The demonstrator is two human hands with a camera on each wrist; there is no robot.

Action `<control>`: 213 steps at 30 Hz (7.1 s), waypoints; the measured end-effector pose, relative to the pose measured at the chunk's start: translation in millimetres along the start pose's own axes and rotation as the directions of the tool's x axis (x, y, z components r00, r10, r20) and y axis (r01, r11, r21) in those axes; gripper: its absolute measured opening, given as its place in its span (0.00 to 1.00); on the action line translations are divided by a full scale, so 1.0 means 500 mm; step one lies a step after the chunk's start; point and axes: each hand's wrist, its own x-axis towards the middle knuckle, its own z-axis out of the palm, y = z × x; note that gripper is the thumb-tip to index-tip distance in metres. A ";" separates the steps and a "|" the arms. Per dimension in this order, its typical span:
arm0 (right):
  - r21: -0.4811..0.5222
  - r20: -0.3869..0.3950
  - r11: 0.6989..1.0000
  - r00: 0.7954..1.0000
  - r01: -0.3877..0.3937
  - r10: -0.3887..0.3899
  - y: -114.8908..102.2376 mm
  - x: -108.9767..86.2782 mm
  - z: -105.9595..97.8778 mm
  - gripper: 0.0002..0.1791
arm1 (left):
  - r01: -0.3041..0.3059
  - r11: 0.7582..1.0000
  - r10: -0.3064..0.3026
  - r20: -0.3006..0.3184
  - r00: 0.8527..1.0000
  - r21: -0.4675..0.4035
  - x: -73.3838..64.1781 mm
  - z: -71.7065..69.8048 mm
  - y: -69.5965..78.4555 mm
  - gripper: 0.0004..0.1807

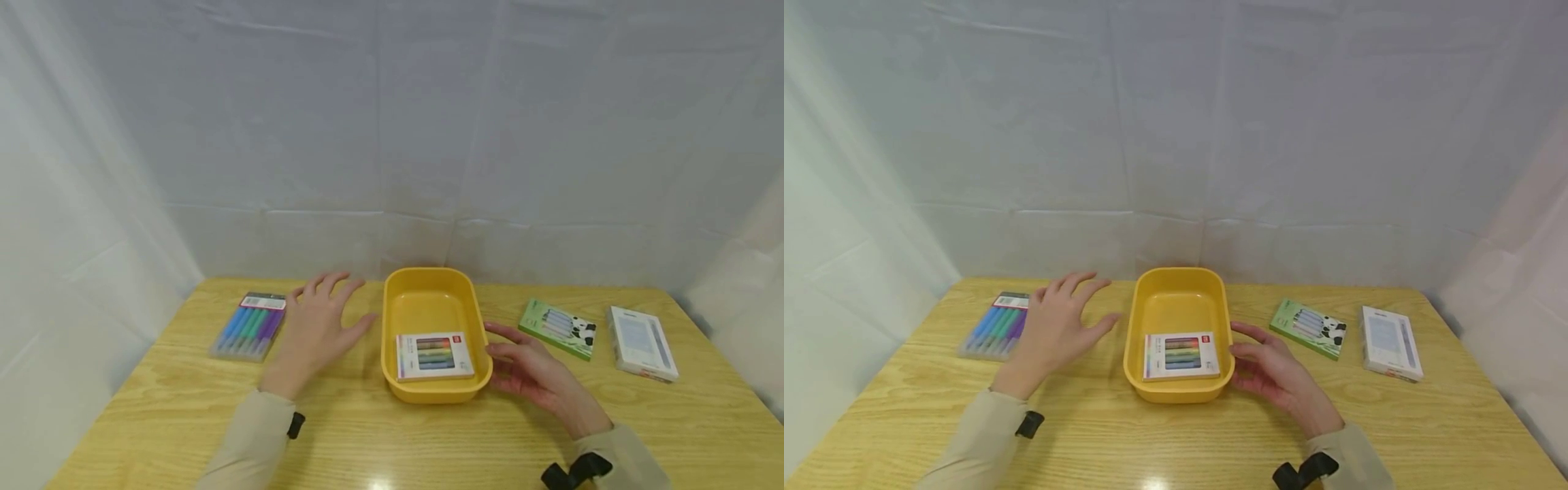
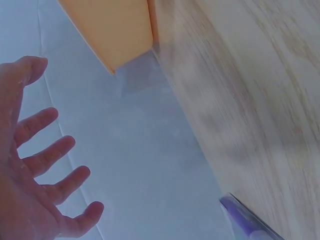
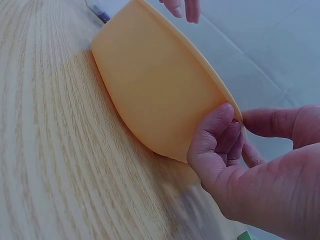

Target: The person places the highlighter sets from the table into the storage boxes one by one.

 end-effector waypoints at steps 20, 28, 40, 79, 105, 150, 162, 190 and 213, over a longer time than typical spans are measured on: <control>-0.001 -0.009 1.000 1.000 0.001 -0.001 0.000 0.000 0.001 0.38 | 0.119 0.990 -0.124 0.057 0.991 0.079 -0.035 -0.008 -0.092 0.32; -0.015 -0.020 1.000 1.000 0.004 -0.004 0.004 0.002 0.001 0.37 | 0.154 0.983 -0.162 0.089 0.983 0.096 -0.058 -0.015 -0.126 0.33; -0.032 -0.027 0.999 1.000 0.010 -0.011 0.000 0.003 0.002 0.37 | 0.217 0.970 -0.234 0.184 0.955 0.108 -0.072 -0.019 -0.171 0.36; -0.041 -0.014 0.999 1.000 0.010 -0.011 0.007 0.000 0.000 0.37 | 0.413 0.900 -0.423 0.491 0.761 0.136 -0.072 -0.001 -0.269 0.42; -0.036 -0.012 0.999 1.000 0.011 -0.011 -0.001 -0.003 0.000 0.37 | 0.485 0.861 -0.484 0.543 0.686 0.156 -0.045 -0.005 -0.277 0.44; -0.025 -0.006 1.000 1.000 0.014 -0.014 0.000 0.001 -0.003 0.37 | 0.124 0.972 -0.140 0.067 0.988 0.201 -0.051 -0.022 -0.238 0.44; -0.027 -0.015 1.000 1.000 0.011 -0.011 0.001 0.001 -0.002 0.37 | 0.013 0.983 0.002 -0.084 0.996 0.185 -0.047 -0.027 -0.212 0.46; -0.024 -0.023 1.000 1.000 -0.001 0.000 0.003 0.003 -0.004 0.37 | -0.125 0.982 0.153 -0.205 0.967 0.144 -0.028 -0.028 -0.134 0.45; -0.028 -0.008 1.000 1.000 0.004 -0.004 -0.002 -0.003 -0.001 0.37 | -0.239 0.965 0.258 -0.237 0.937 0.106 0.002 -0.016 -0.075 0.44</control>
